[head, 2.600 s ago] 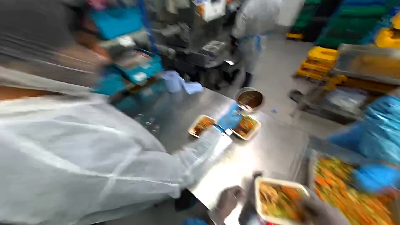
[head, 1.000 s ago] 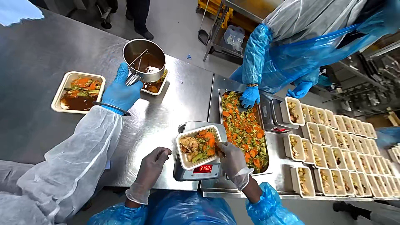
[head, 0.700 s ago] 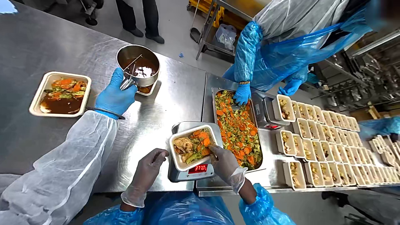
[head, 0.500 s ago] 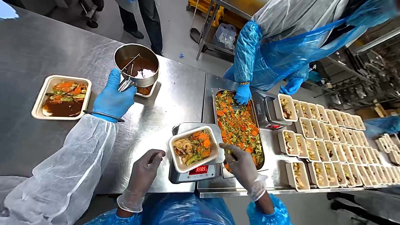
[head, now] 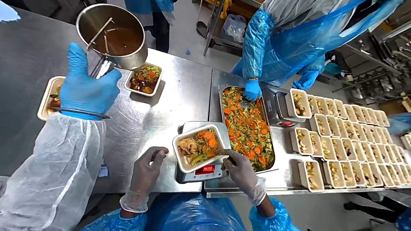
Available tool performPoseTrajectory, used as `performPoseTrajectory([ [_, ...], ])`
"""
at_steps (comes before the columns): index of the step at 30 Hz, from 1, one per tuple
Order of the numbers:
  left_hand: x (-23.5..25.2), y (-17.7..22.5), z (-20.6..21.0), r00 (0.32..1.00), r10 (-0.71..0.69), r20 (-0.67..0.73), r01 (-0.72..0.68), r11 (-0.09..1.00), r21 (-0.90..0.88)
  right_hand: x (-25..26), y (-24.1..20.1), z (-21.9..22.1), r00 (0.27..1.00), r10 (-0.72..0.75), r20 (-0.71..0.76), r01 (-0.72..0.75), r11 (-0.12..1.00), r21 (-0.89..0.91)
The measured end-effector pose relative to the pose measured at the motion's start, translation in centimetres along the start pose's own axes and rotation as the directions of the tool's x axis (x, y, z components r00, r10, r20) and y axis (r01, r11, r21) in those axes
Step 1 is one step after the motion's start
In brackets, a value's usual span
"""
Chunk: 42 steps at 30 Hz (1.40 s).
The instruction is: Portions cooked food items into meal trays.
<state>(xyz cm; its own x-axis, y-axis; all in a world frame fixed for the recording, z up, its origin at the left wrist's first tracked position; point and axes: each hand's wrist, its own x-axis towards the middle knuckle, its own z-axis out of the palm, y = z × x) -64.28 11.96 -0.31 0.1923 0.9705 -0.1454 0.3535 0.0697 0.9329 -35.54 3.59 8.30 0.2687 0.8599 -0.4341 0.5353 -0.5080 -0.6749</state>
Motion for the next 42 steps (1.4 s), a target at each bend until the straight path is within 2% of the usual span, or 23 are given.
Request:
performPoseTrajectory([
  [2, 0.0, -0.2, -0.1, 1.000, -0.005, -0.008, 0.005, 1.000, -0.002, 0.3, 0.6, -0.7, 0.998, 0.003, -0.069, 0.004, 0.995, 0.101],
  [4, 0.0, 0.0, -0.1, 1.000, -0.015, -0.017, 0.015, 1.000, -0.010, 0.8, 0.8, -1.4, 0.991, 0.031, -0.129, -0.015, 0.993, 0.119],
  [9, 0.0, 0.6, 0.3, 0.999, 0.000, -0.032, -0.001, 1.000, -0.027, 2.6, 1.5, -1.3, 0.982, 0.107, -0.157, -0.078, 0.981, 0.180],
  [13, -0.1, 0.2, 0.6, 0.999, 0.005, -0.036, -0.005, 1.000, -0.023, 3.5, 2.2, -0.2, 0.963, 0.068, -0.259, -0.046, 0.995, 0.090],
  [20, 0.0, 0.0, 0.4, 0.999, -0.011, -0.032, 0.010, 1.000, -0.019, 4.5, 2.1, 0.9, 0.959, 0.017, -0.284, 0.009, 0.996, 0.091],
  [23, 0.1, 0.3, 0.1, 0.999, -0.036, -0.022, 0.036, 0.999, -0.006, 4.9, 2.8, 0.9, 0.961, 0.060, -0.271, -0.006, 0.980, 0.197],
  [27, 0.3, 0.3, 0.1, 0.998, -0.062, -0.020, 0.062, 0.998, 0.017, 5.3, 4.2, -1.1, 0.941, 0.111, -0.319, 0.011, 0.934, 0.358],
  [31, 0.6, 0.5, -0.6, 0.998, -0.066, -0.020, 0.066, 0.997, 0.047, 6.2, 8.4, -5.1, 0.855, 0.178, -0.487, 0.029, 0.921, 0.388],
  [33, 0.8, 0.6, -0.7, 0.999, -0.049, -0.017, 0.050, 0.997, 0.061, 6.2, 9.8, -6.1, 0.885, 0.175, -0.431, 0.015, 0.915, 0.403],
  [36, 1.0, 1.5, -0.2, 0.999, -0.054, -0.006, 0.054, 0.996, 0.072, 5.8, 8.2, -5.0, 0.980, 0.081, -0.181, 0.013, 0.886, 0.464],
  [39, 1.2, 2.6, 0.2, 0.999, -0.048, 0.002, 0.047, 0.995, 0.086, 6.3, 6.1, -2.2, 0.997, 0.006, -0.080, 0.035, 0.862, 0.505],
  [42, 1.2, 3.3, 0.4, 0.999, -0.047, -0.008, 0.048, 0.996, 0.075, 7.3, 5.3, -0.9, 0.998, 0.038, -0.051, -0.007, 0.859, 0.511],
])
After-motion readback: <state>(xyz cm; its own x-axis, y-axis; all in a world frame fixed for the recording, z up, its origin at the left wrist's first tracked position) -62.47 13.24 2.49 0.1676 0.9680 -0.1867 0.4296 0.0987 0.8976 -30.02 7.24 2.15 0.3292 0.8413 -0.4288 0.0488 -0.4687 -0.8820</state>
